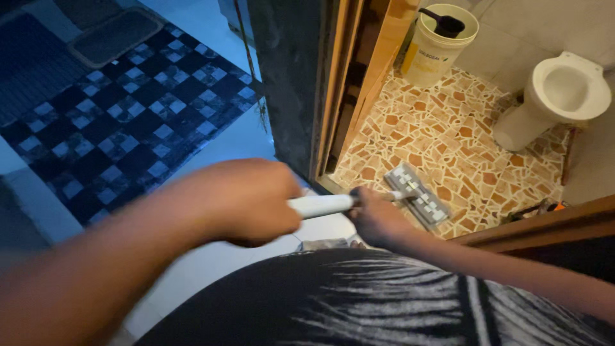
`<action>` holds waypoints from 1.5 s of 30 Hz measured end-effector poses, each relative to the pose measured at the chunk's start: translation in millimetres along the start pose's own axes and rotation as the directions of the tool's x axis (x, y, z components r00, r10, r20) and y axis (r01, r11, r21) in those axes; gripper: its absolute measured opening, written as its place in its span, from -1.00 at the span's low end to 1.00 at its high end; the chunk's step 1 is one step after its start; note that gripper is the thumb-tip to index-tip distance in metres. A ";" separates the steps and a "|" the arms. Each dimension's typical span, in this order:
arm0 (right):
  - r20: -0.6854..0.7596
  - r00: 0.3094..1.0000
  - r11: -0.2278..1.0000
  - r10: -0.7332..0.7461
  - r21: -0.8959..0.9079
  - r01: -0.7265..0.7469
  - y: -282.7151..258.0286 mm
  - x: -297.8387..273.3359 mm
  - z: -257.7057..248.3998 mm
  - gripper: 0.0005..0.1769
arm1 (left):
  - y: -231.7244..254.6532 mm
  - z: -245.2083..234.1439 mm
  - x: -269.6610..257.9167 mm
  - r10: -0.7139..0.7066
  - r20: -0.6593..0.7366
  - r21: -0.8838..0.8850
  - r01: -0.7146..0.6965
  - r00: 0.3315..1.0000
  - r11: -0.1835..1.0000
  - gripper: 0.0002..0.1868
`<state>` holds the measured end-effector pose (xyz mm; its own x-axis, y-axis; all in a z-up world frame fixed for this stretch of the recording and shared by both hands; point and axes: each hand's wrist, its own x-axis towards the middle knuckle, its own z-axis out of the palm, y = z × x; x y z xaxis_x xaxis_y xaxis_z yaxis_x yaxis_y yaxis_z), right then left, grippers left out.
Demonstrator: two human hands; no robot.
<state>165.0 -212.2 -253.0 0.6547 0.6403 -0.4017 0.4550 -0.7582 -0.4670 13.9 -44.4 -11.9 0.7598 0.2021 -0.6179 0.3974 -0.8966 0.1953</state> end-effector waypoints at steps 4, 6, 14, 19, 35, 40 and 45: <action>-0.107 0.961 0.966 -0.256 0.015 0.259 -33.9 -28.2 5.3 -0.61 | -8.4 -23.7 -43.3 -0.198 0.125 -0.098 0.211 0.972 0.973 -0.57; -0.073 0.976 0.978 -0.207 0.018 0.209 -44.2 -35.3 -0.3 -0.61 | -8.0 -28.1 -46.9 -0.215 0.112 -0.089 0.225 0.970 0.970 -0.56; 0.076 0.994 0.994 -0.074 -0.071 0.079 -19.5 -26.9 -12.5 -0.56 | -12.5 6.0 -20.5 0.019 0.045 -0.111 -0.014 0.999 0.994 -0.57; 0.063 0.982 0.984 -0.176 0.027 0.174 -55.2 -42.9 -4.2 -0.62 | -24.4 -29.5 -53.0 -0.326 0.197 -0.065 0.344 0.925 0.937 -0.54; -0.118 0.974 0.981 0.194 -0.001 -0.196 68.5 -4.4 -22.0 -0.48 | 52.9 -2.3 50.2 0.301 -0.083 0.157 -0.285 0.950 0.945 -0.69; -0.254 0.957 0.989 0.143 0.081 -0.127 78.6 -8.3 -7.4 -0.45 | 61.0 -17.7 50.3 0.399 0.026 0.353 -0.381 0.917 0.854 -0.72; -0.242 0.928 0.955 0.283 0.163 -0.248 139.4 16.7 -6.1 -0.40 | 85.8 -19.0 87.1 0.590 0.084 0.514 -0.542 0.803 0.665 -0.72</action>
<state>243.0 -307.9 -320.1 0.8824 0.3502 -0.3140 0.1736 -0.8629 -0.4746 124.0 -96.2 -34.5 0.8012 -0.3995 -0.4456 -0.4120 -0.9082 0.0735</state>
